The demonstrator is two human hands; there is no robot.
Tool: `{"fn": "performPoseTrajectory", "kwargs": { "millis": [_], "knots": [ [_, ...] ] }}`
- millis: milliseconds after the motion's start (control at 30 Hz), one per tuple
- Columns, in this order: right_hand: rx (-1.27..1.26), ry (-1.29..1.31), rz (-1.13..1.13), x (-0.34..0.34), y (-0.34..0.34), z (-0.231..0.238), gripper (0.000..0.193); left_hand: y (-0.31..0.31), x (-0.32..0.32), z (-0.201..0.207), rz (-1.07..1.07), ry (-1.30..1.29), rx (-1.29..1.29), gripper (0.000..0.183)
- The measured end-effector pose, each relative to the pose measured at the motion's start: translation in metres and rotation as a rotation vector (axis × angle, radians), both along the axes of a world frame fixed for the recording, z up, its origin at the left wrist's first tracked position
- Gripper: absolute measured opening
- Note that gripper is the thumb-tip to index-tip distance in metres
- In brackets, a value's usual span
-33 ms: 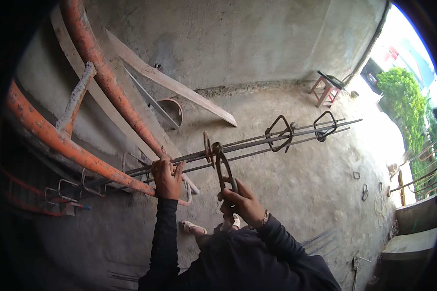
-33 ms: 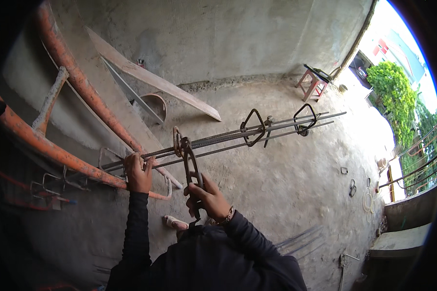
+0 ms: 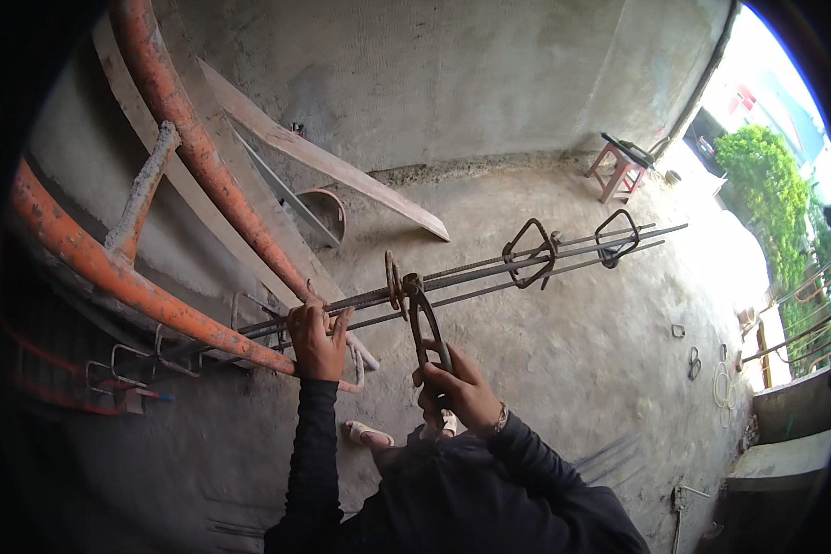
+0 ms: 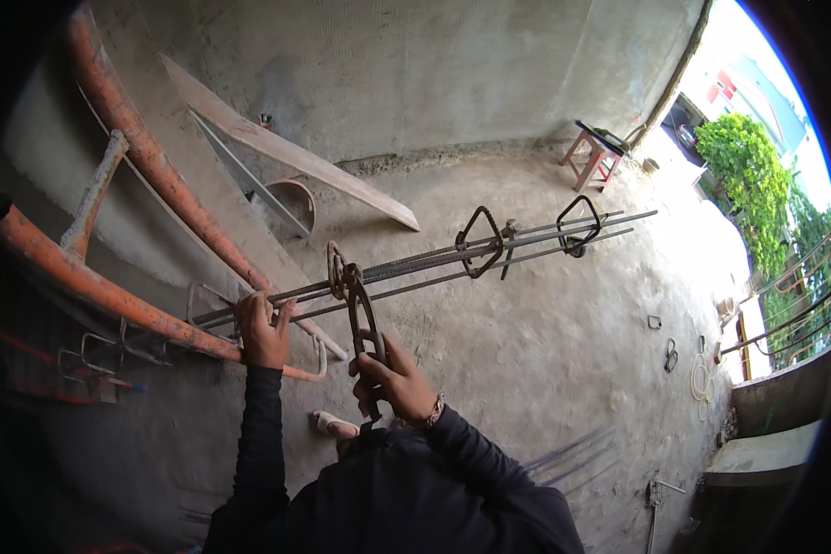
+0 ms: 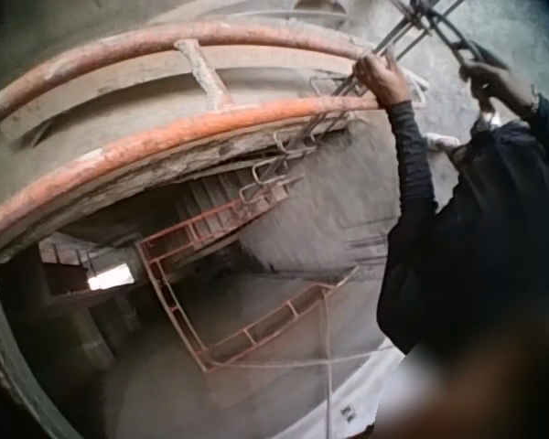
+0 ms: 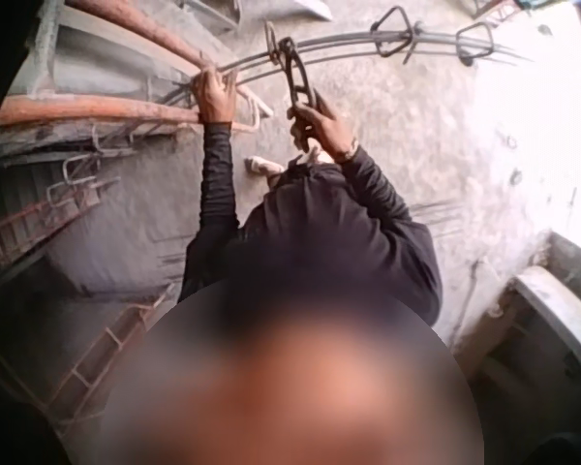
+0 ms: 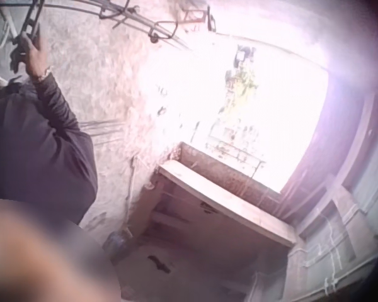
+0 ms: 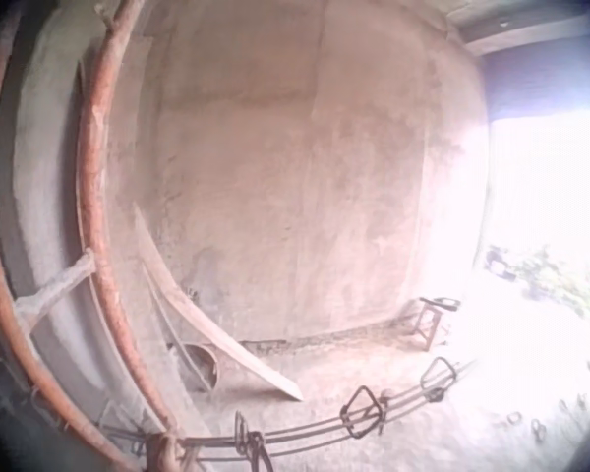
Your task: The person uses pliers to twist wire ties around a rebar cage, securing the crossbars to the main rods. They repeatedly position the wire, loop it, and twist it tight at multiple points along the cage.
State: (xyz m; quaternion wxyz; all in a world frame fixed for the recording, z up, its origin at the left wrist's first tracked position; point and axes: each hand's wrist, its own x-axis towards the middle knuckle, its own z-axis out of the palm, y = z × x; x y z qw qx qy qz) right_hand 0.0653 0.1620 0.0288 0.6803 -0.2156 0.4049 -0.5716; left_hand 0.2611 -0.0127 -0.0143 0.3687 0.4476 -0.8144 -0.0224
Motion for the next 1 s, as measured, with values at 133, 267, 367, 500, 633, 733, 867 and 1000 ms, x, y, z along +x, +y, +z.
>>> {"fn": "performPoseTrajectory", "kwargs": {
  "millis": [133, 267, 367, 500, 633, 733, 867, 1000],
  "knots": [
    [-0.022, 0.050, -0.194, -0.010, 0.022, -0.018, 0.053, -0.004, -0.007, 0.005, 0.010, -0.014, -0.099, 0.038],
    [0.178, 0.033, -0.335, -0.027, 0.049, -0.036, 0.055, -0.006, -0.009, 0.004, 0.001, 0.043, -0.144, 0.036],
    [0.396, -0.176, -0.410, -0.037, 0.054, -0.049, 0.038, -0.006, -0.009, 0.003, 0.012, 0.018, -0.127, 0.037],
    [0.491, -1.049, -0.506, -0.065, 0.031, -0.039, 0.008, -0.006, -0.007, 0.005, -0.014, 0.012, -0.096, 0.040],
    [-0.139, -0.577, -0.280, -0.097, 0.031, -0.005, 0.025, -0.006, -0.007, 0.008, -0.016, -0.030, -0.144, 0.042],
    [-0.103, -0.739, -0.313, -0.096, 0.026, -0.005, 0.047, -0.006, -0.008, 0.009, -0.021, 0.002, -0.099, 0.041],
    [0.190, -0.560, -0.418, -0.081, 0.019, -0.025, 0.029, -0.006, -0.011, 0.010, -0.029, -0.019, -0.127, 0.041],
    [0.331, -1.029, -0.594, -0.093, 0.016, -0.018, 0.031, -0.007, -0.012, 0.010, -0.038, -0.027, -0.152, 0.038]
  ]
}}
